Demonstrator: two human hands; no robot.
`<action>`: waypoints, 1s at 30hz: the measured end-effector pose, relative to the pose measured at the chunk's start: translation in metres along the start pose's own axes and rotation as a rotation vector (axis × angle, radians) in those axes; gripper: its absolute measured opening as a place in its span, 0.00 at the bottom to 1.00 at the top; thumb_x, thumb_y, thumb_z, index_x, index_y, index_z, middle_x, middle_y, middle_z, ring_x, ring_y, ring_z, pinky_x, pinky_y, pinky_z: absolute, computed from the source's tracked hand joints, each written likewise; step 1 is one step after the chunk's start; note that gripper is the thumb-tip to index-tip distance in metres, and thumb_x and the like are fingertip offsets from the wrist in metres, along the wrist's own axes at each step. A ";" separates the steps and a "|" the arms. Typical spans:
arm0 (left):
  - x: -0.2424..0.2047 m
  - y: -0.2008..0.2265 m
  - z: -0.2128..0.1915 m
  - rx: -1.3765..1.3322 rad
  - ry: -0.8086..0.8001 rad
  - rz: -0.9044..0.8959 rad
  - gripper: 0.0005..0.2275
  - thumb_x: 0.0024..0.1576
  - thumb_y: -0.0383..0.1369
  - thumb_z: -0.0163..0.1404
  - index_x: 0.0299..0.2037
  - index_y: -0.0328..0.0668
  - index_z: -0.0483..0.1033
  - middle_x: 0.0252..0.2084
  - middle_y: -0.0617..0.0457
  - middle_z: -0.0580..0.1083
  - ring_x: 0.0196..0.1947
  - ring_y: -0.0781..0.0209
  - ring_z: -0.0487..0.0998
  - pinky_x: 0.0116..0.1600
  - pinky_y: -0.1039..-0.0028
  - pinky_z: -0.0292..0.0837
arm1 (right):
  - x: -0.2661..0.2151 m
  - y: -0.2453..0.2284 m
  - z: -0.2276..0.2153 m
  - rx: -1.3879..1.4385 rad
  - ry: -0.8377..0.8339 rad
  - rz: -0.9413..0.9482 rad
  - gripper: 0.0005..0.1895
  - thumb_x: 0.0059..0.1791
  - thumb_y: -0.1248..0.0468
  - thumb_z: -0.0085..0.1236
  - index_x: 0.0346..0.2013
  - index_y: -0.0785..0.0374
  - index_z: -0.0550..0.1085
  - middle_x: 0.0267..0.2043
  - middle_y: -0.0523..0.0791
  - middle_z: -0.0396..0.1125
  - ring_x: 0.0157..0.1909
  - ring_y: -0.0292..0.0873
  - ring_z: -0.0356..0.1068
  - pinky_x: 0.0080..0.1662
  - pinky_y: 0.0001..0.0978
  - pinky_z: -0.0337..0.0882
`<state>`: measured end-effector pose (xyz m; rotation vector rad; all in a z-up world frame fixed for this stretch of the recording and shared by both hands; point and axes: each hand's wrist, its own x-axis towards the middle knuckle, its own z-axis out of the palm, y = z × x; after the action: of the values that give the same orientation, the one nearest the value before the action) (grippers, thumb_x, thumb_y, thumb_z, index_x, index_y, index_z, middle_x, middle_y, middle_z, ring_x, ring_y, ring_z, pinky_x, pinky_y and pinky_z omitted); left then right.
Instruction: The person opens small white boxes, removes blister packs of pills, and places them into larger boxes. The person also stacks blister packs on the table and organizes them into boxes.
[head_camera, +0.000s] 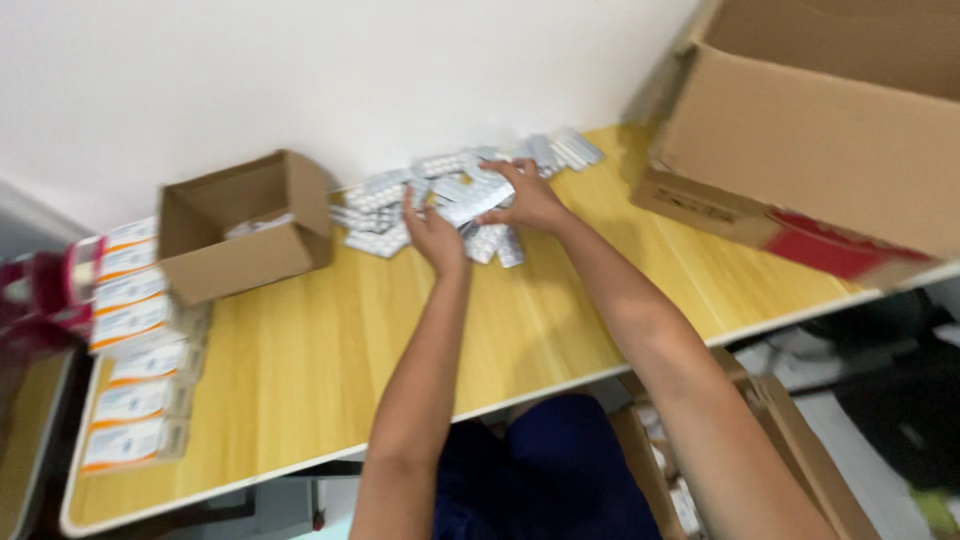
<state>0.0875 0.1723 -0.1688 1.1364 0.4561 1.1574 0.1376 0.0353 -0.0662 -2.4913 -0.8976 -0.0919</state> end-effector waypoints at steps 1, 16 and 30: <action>-0.004 0.020 0.003 0.069 -0.015 0.114 0.19 0.65 0.24 0.42 0.66 0.34 0.67 0.68 0.38 0.68 0.69 0.47 0.66 0.73 0.63 0.58 | -0.008 0.002 -0.015 0.004 -0.010 0.019 0.51 0.34 0.43 0.78 0.68 0.46 0.65 0.67 0.57 0.53 0.70 0.58 0.52 0.65 0.49 0.61; -0.433 0.123 0.065 -0.192 -1.832 -0.045 0.14 0.67 0.33 0.49 0.61 0.38 0.73 0.60 0.44 0.76 0.63 0.52 0.77 0.66 0.65 0.71 | -0.528 0.244 -0.084 0.809 0.507 0.398 0.21 0.51 0.73 0.57 0.60 0.64 0.71 0.60 0.45 0.69 0.62 0.41 0.70 0.64 0.34 0.72; -0.553 -0.159 0.001 0.636 -2.258 -0.368 0.19 0.61 0.35 0.50 0.62 0.38 0.70 0.59 0.43 0.76 0.58 0.53 0.79 0.59 0.66 0.73 | -0.766 0.365 0.249 0.181 -0.130 1.629 0.26 0.50 0.64 0.54 0.63 0.40 0.68 0.70 0.54 0.54 0.65 0.62 0.61 0.61 0.53 0.66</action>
<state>-0.0534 -0.3129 -0.4447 1.9868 -0.7979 -1.0184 -0.2614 -0.5381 -0.6085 -2.2977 1.1505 0.6368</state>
